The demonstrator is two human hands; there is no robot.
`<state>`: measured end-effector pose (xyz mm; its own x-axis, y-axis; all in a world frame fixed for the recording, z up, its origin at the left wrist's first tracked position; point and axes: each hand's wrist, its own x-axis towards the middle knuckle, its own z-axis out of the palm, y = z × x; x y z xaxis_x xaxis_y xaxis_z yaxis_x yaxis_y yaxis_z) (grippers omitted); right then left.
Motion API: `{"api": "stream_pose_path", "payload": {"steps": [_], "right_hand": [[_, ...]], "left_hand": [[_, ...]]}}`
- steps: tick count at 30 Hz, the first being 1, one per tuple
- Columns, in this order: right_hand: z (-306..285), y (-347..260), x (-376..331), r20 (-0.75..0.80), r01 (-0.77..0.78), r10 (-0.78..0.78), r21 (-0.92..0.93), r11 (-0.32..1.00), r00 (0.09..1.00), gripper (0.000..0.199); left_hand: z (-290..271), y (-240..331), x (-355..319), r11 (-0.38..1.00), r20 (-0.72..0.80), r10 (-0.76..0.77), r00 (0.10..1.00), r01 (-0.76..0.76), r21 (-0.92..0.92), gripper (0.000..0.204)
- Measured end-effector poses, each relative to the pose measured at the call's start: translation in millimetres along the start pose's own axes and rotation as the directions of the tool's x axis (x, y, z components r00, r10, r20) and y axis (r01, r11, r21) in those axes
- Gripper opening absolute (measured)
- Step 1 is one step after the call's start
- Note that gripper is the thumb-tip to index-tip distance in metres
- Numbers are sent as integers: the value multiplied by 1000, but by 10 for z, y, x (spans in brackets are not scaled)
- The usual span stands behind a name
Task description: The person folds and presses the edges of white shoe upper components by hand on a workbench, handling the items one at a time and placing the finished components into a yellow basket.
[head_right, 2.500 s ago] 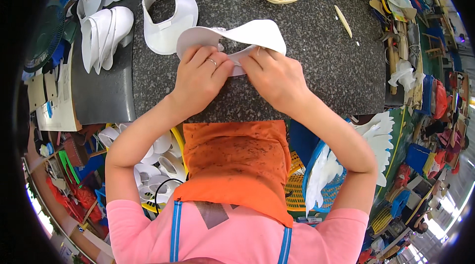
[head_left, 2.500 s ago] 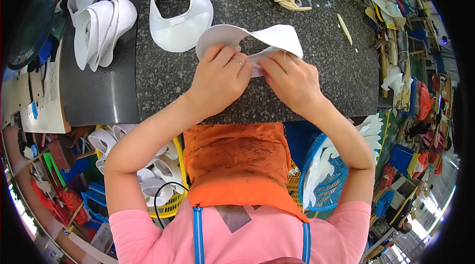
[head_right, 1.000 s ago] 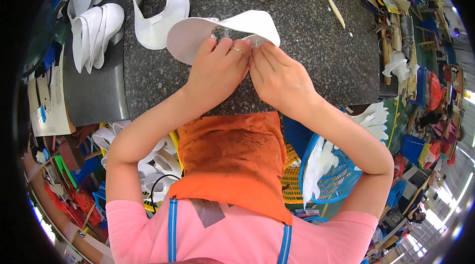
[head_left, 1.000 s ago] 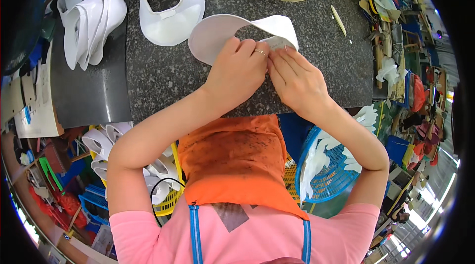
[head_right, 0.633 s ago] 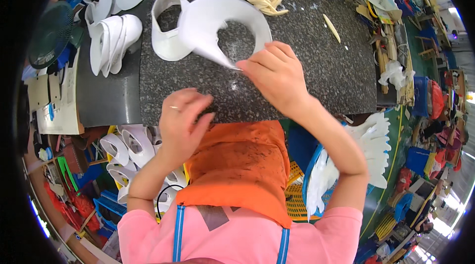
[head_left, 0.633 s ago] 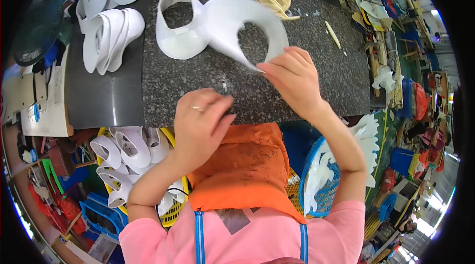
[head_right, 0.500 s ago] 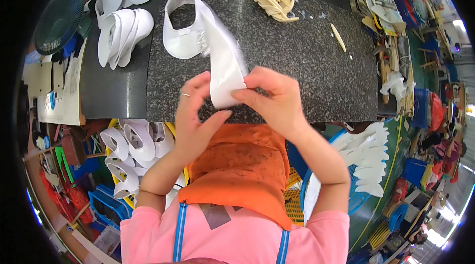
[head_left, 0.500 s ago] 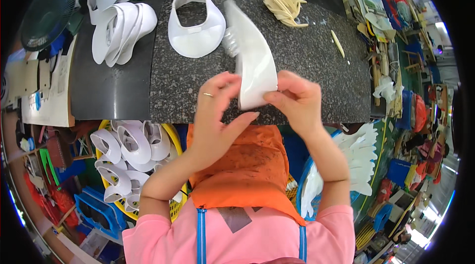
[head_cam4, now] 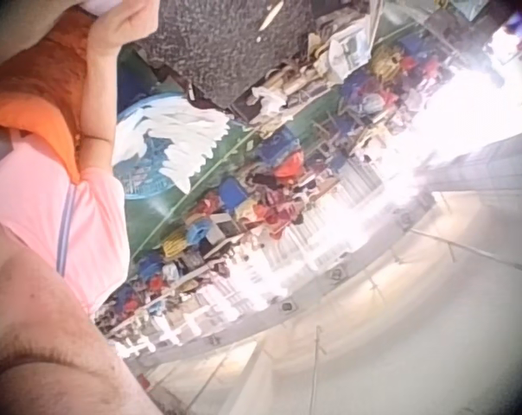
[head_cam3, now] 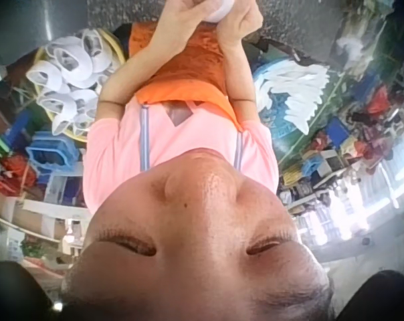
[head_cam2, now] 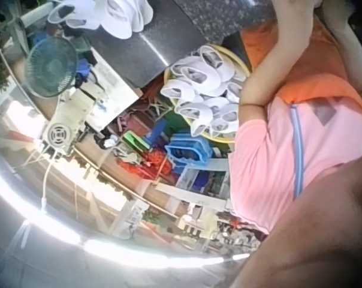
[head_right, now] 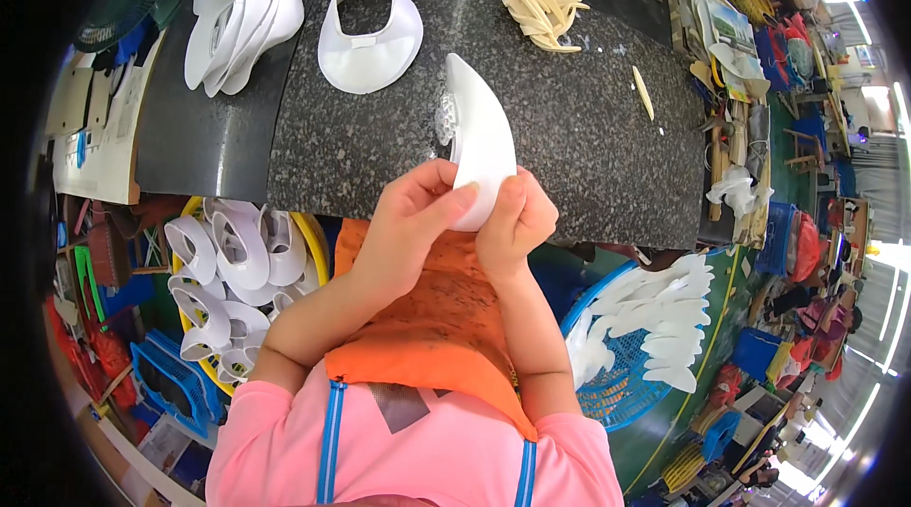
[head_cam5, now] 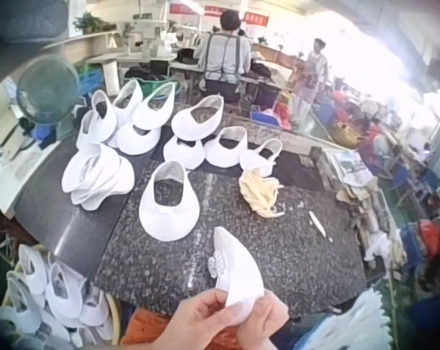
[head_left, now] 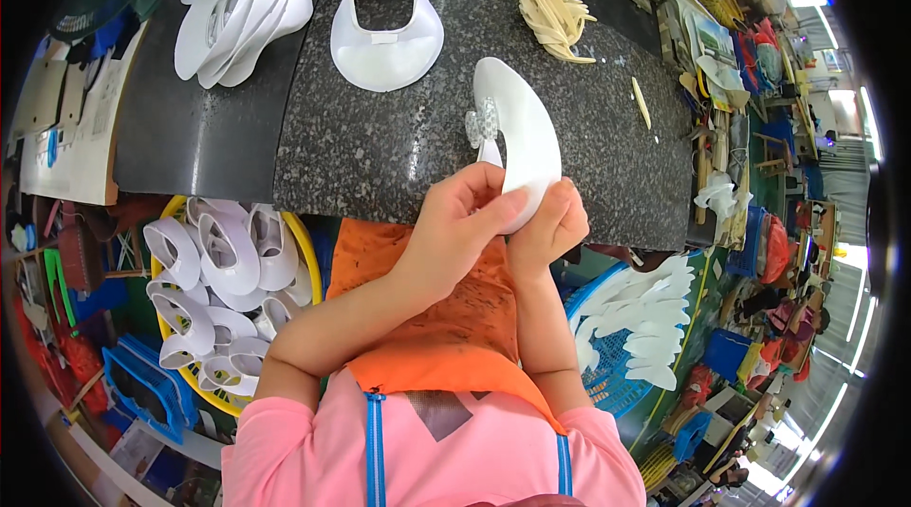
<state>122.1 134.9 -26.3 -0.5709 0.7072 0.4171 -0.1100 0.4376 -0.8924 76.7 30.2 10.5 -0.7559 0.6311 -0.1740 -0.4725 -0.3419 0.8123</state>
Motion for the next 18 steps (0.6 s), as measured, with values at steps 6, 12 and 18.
{"api": "stream_pose_path", "payload": {"steps": [6,12,18], "right_hand": [[-45,108,-43,92,-22,17,50,999,996,48],[-67,-110,317,310,-518,451,181,836,837,36],[147,-187,222,49,-496,552,511,702,832,30]], "left_hand": [[-74,-150,-17,977,-1,172,985,-170,130,12],[-91,109,38,731,109,22,994,-90,676,16],[-101,53,-56,640,115,225,968,-235,732,21]]}}
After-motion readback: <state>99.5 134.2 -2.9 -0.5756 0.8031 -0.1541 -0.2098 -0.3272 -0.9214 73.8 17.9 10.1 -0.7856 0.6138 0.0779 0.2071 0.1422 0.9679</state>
